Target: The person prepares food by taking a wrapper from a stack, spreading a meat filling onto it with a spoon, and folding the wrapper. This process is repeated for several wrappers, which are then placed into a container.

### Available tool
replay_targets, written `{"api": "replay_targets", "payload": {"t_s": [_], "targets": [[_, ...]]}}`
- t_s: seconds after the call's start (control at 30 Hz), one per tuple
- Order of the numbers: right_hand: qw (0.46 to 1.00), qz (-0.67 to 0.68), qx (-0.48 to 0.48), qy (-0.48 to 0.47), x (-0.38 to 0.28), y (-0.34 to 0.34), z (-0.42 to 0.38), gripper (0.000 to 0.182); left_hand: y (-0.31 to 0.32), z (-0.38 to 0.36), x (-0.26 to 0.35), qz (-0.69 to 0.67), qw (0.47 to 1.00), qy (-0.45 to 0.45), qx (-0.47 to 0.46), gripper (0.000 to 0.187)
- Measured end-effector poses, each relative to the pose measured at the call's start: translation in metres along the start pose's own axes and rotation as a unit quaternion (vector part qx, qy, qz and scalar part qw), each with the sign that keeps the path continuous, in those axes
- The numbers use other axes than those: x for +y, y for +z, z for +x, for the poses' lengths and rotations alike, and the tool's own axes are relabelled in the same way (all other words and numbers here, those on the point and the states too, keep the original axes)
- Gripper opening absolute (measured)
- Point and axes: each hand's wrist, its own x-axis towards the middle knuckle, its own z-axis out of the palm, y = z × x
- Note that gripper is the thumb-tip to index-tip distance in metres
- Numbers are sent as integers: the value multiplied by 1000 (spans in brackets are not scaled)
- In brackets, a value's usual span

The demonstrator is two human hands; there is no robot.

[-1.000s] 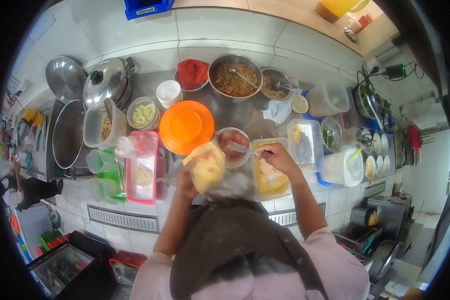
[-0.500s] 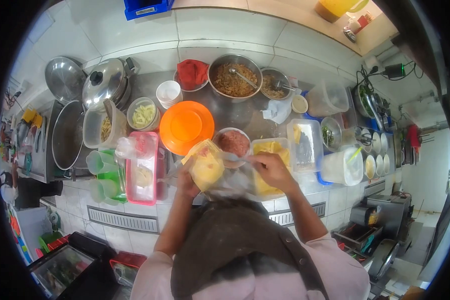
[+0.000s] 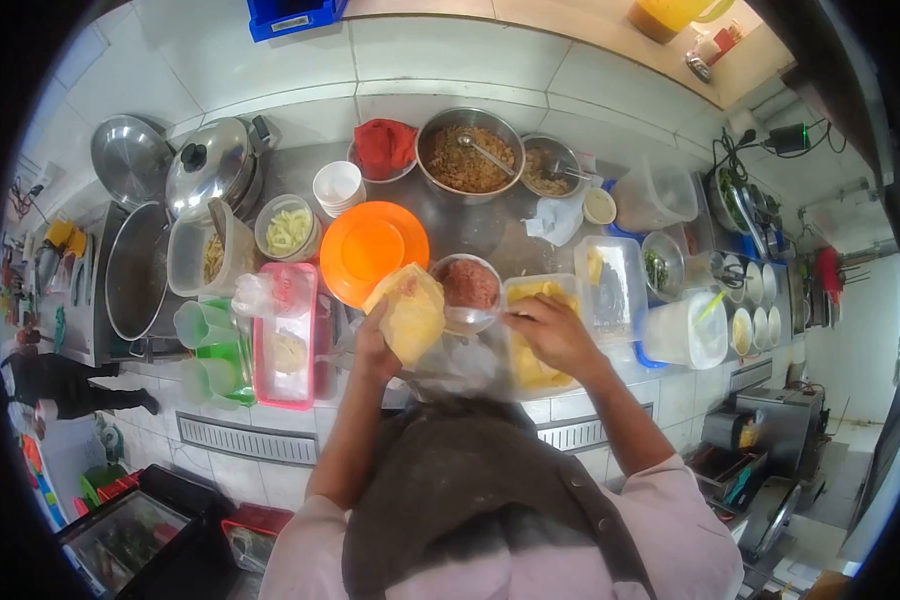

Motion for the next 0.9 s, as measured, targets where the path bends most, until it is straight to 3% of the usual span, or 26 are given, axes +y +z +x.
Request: {"api": "replay_targets", "payload": {"t_s": [0.13, 0.2, 0.33, 0.4, 0.5, 0.63, 0.7, 0.8, 0.9], "targets": [[996, -48, -27, 67, 25, 18, -14, 27, 4, -1, 6, 15, 999, 22, 27, 54], [982, 111, 16, 154, 39, 43, -23, 28, 1, -2, 7, 6, 1000, 18, 15, 54], [973, 95, 34, 206, 50, 60, -33, 25, 3, -5, 5, -22, 1000, 11, -8, 54], [948, 56, -59, 308, 40, 44, -26, 21, 0, -9, 4, -25, 1000, 9, 10, 54], [950, -61, -67, 299, 12, 20, -7, 19, 1, -11, 3, -24, 1000, 2, 14, 55], [965, -36, 9, 260, 0, 9, 10, 24, -1, -12, -2, -26, 999, -7, 20, 55], [931, 238, -3, 278, -9, 2, 19, 23, 1, -13, -6, -34, 999, -10, 16, 55], [905, 355, 33, 232, -16, 30, 19, 26, 2, -14, -8, -24, 999, -19, 14, 55], [908, 352, 65, 220, -21, 56, 20, 26, -1, -14, -11, 0, 999, -30, 18, 55]]}}
